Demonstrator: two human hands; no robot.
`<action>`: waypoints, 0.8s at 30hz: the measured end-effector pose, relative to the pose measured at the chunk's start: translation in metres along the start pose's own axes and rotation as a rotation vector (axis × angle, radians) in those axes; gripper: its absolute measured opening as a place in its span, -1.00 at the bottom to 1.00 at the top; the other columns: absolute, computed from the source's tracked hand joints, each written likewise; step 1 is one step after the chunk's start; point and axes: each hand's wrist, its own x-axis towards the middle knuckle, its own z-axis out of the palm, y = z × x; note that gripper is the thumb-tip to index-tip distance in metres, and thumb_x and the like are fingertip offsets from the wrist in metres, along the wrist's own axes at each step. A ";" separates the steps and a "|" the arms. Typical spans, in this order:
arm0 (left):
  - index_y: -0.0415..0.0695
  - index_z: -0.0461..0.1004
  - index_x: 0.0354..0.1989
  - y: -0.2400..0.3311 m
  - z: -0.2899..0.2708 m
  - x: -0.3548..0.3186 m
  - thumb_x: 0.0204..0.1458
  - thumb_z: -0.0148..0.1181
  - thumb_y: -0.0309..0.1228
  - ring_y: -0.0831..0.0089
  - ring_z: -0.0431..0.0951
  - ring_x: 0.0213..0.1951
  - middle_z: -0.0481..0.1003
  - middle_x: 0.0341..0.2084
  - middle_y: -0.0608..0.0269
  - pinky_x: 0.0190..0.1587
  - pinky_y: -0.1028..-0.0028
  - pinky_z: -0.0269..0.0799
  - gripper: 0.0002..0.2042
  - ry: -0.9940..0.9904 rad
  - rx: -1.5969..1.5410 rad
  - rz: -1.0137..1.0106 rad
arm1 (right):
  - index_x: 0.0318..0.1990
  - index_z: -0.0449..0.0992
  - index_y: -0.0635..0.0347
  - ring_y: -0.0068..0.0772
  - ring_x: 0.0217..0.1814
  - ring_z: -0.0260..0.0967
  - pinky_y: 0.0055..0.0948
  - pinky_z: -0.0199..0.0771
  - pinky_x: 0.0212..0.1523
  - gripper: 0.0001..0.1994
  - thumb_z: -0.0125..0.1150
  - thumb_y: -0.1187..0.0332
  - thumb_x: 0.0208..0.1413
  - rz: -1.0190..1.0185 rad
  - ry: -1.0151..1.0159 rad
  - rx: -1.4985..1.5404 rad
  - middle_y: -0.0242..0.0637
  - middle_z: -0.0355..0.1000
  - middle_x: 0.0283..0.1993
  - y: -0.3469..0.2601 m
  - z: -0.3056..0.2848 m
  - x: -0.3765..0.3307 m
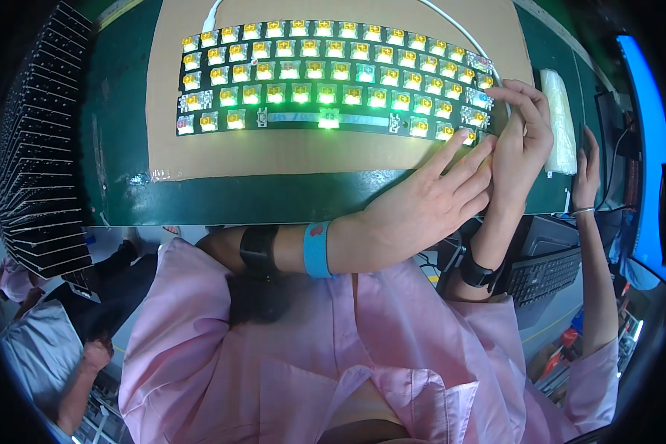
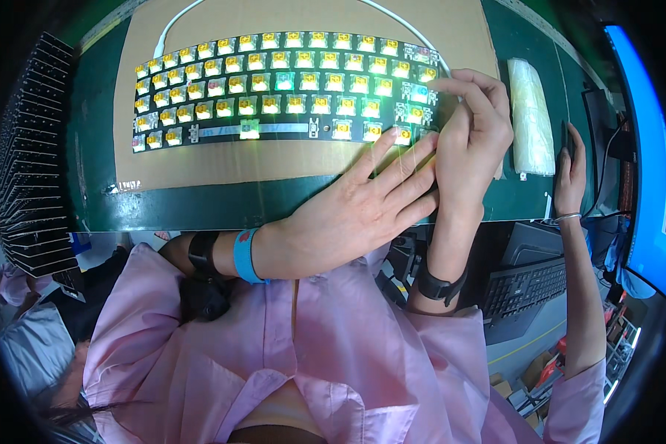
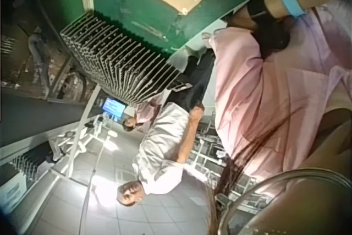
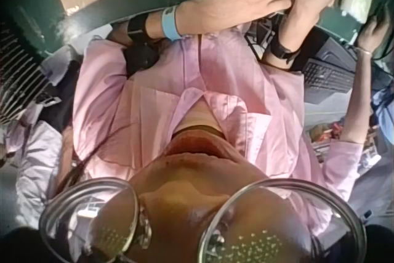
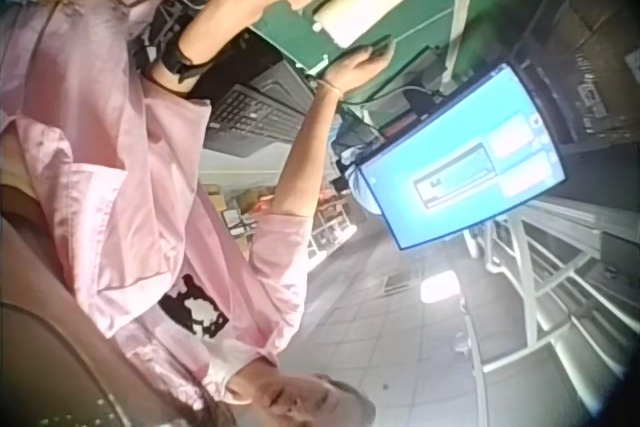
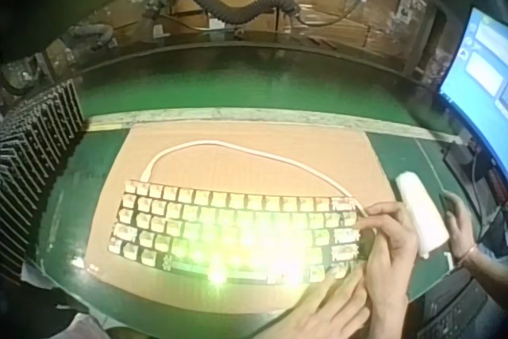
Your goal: Connecting a mechanical keyboard to a computer and testing keys and LED lighting.
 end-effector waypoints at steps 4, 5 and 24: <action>-0.04 0.35 -0.02 0.000 0.000 0.000 -0.02 -0.05 -0.27 0.13 0.04 0.28 0.26 0.09 0.16 0.30 -0.01 -0.20 -0.64 0.004 -0.027 -0.004 | -0.42 0.53 0.31 -0.30 -0.18 0.39 -0.48 0.35 -0.18 -0.71 -0.20 0.69 -0.10 -0.017 0.015 0.020 -0.16 0.39 -0.25 0.001 0.000 0.000; -0.04 0.35 -0.02 0.000 0.000 0.000 -0.02 -0.05 -0.27 0.13 0.04 0.28 0.26 0.09 0.16 0.30 -0.01 -0.20 -0.64 0.004 -0.027 -0.004 | -0.42 0.53 0.31 -0.30 -0.18 0.39 -0.48 0.35 -0.18 -0.71 -0.20 0.69 -0.10 -0.020 0.015 0.014 -0.16 0.39 -0.25 0.002 0.001 -0.001; -0.04 0.37 -0.05 0.002 0.002 0.000 -0.03 -0.07 -0.28 0.14 0.05 0.28 0.29 0.05 0.21 0.31 -0.02 -0.28 -0.65 0.032 -0.023 -0.016 | -0.47 0.50 0.36 -0.40 -0.11 0.36 -0.49 0.30 -0.04 -0.80 -0.11 0.64 -0.01 0.064 -0.029 0.073 -0.20 0.41 -0.23 0.001 -0.003 -0.002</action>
